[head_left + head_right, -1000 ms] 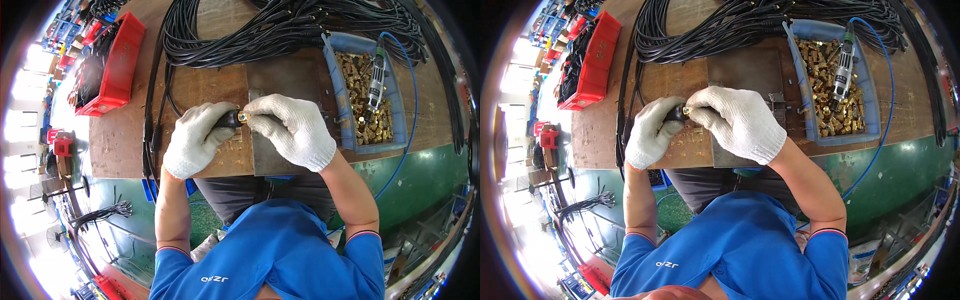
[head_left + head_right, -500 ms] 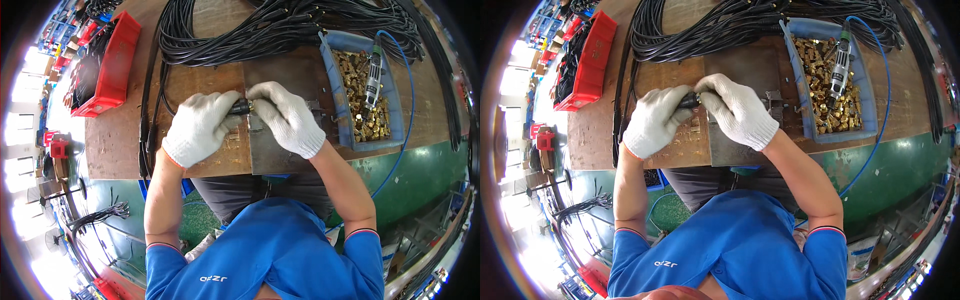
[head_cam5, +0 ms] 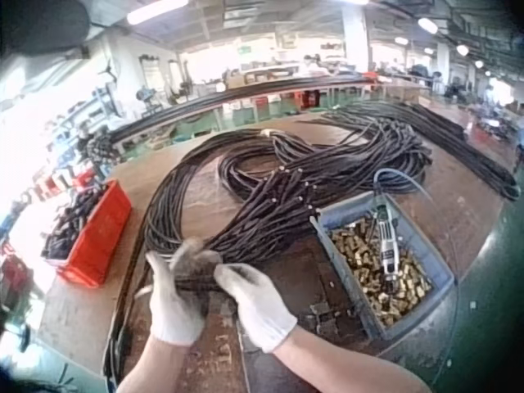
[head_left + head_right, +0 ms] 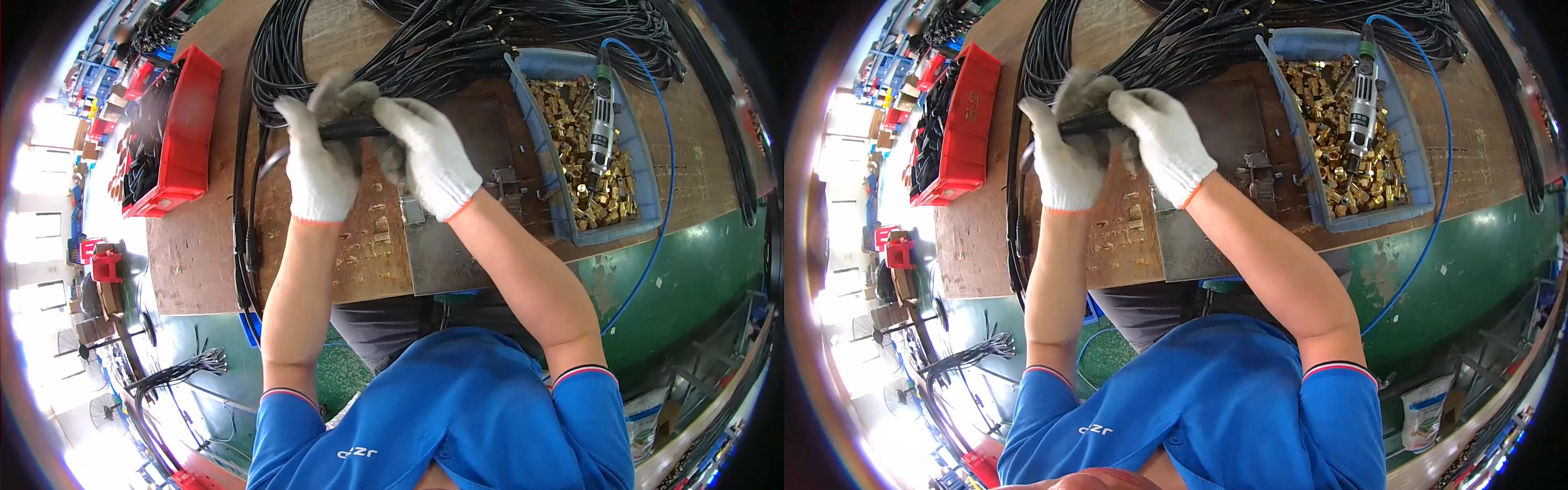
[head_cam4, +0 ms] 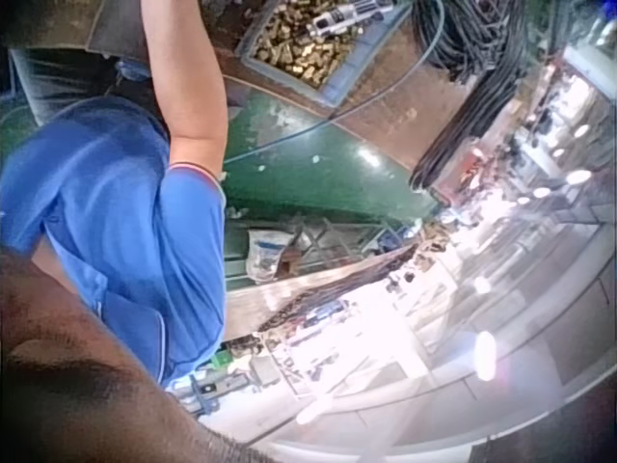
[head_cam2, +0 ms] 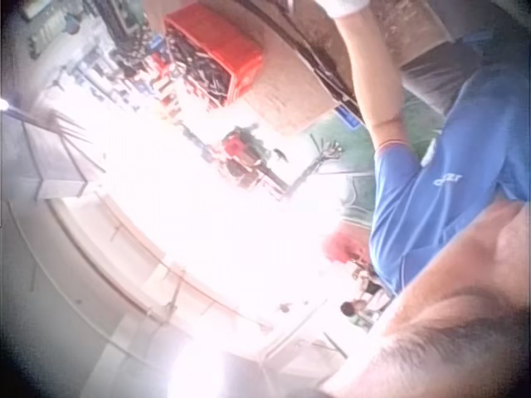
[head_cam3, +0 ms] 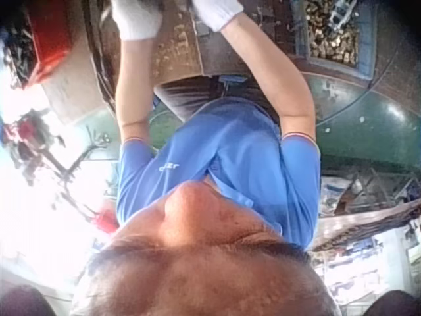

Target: The person repeatedly strips the insulation from black cables, inserts the exposed copper ends into brass connectors, and uses a pneumatic crimping tool to secure them. The finished cables are placed into a red bin on the table.

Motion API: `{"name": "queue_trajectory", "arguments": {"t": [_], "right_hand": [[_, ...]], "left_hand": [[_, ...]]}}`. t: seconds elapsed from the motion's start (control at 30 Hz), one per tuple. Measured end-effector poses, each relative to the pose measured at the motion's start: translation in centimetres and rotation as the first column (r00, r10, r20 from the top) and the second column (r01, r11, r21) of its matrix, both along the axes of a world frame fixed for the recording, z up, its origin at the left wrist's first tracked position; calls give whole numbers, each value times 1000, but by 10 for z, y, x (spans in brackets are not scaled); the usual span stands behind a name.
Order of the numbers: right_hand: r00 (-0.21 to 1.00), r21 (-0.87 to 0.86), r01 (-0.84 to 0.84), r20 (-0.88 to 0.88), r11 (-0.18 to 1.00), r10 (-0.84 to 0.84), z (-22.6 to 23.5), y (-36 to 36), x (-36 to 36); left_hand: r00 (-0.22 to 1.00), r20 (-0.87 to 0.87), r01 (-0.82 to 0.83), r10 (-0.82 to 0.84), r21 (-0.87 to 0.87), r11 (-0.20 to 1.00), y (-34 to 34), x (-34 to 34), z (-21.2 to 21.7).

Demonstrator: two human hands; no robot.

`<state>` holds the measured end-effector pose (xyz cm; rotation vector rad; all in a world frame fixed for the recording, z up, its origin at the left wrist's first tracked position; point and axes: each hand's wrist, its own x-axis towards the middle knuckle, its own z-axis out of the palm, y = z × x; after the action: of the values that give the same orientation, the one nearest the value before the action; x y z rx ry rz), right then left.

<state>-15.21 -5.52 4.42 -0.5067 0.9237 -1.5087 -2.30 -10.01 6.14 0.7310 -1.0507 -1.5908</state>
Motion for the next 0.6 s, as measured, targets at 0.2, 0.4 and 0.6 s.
{"name": "queue_trajectory", "arguments": {"t": [0.2, 0.4, 0.6], "right_hand": [[926, 28, 312, -234, 950, -297, -27, -25, -36], [952, -56, -91, -297, 994, 71, -20, -39, -32], [913, -230, 140, -347, 963, -215, -42, -42, -32]], "left_hand": [[967, -13, 252, -253, -54, 966, -58, -37, -27], [891, 431, 276, -145, -260, 925, -57, -39, -54], [834, 549, 379, -46, -512, 770, -66, -49, -64]]}}
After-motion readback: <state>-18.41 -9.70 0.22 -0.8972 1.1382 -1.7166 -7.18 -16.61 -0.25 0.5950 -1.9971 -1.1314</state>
